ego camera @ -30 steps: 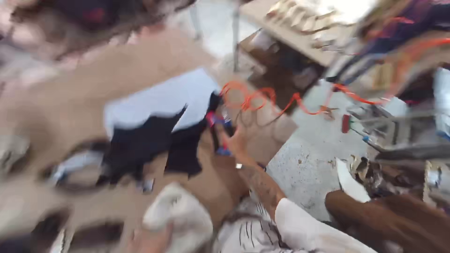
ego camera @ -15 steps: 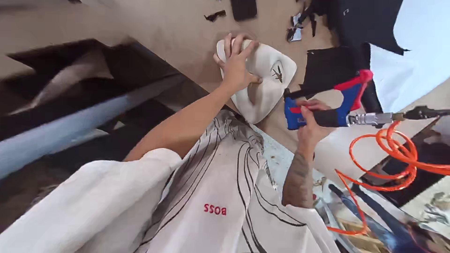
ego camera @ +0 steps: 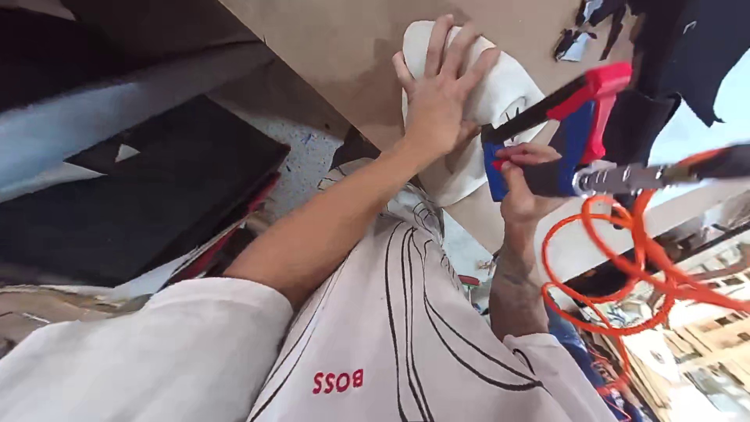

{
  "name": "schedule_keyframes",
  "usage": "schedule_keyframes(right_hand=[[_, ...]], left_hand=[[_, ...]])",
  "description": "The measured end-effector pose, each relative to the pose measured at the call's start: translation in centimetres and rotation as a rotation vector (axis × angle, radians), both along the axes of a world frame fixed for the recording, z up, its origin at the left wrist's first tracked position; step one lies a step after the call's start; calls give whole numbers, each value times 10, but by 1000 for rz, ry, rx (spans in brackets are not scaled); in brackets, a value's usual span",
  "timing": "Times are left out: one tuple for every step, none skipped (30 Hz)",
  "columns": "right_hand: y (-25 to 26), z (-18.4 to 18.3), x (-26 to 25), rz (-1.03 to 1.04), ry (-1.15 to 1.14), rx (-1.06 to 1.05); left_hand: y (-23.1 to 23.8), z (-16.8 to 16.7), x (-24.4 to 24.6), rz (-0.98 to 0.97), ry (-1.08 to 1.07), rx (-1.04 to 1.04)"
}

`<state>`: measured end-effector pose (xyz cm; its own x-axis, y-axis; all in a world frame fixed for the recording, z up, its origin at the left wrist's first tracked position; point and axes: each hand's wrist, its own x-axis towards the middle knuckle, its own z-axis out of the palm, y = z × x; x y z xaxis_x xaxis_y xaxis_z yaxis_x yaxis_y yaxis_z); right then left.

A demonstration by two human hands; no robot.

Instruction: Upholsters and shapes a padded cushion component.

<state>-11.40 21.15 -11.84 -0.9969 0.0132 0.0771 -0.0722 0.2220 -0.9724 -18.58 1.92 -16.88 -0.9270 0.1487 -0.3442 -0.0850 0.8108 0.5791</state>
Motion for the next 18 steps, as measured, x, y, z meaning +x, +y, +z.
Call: schedule_keyframes(right_hand=[[-2, -3, 5, -15, 35, 2], [-4, -5, 9, -30, 61, 13], [-7, -7, 11, -42, 78, 24], [-9, -9, 11, -54, 92, 41], [-10, -8, 11, -65, 92, 58], [-12, -7, 10, -74, 85, 66], [-14, -5, 9, -78, 65, 73], [-16, 0, 5, -79, 32, 89], [-17, 7, 4, -76, -10, 117], [-18, 14, 3, -73, -42, 145], [-21, 17, 0, -71, -49, 181], [-23, 18, -2, -77, -41, 204], [-23, 16, -2, -82, -28, 210], [-21, 13, 0, -87, -9, 199], [-17, 8, 0, -86, 14, 163], [-13, 4, 0, -78, 36, 130], [-10, 1, 1, -77, 53, 90], [-8, -2, 0, -73, 65, 55]], left_hand=[[0, -1, 0, 0, 15, 20], [0, -2, 1, -6, 19, 34], [-2, -2, 1, -17, 11, 45], [-3, -2, 0, -27, 2, 49], [-3, -1, -1, -36, -13, 50], [-3, -1, -2, -41, -13, 43], [-3, -1, -1, -46, -11, 28], [-2, -1, -1, -50, -12, 9], [-1, 0, 1, -55, -27, 6], [-1, 2, 2, -63, -35, -2], [-2, 2, 0, -63, -21, -16], [-1, 3, -1, -61, -17, -17], [-1, 3, -1, -61, -23, -20], [-1, 3, -1, -67, -33, -21], [-2, 3, -2, -64, -30, -18], [-2, 2, -1, -61, -27, -15], [-3, 2, -1, -64, -37, -16], [-4, 2, -2, -67, -51, -14]])
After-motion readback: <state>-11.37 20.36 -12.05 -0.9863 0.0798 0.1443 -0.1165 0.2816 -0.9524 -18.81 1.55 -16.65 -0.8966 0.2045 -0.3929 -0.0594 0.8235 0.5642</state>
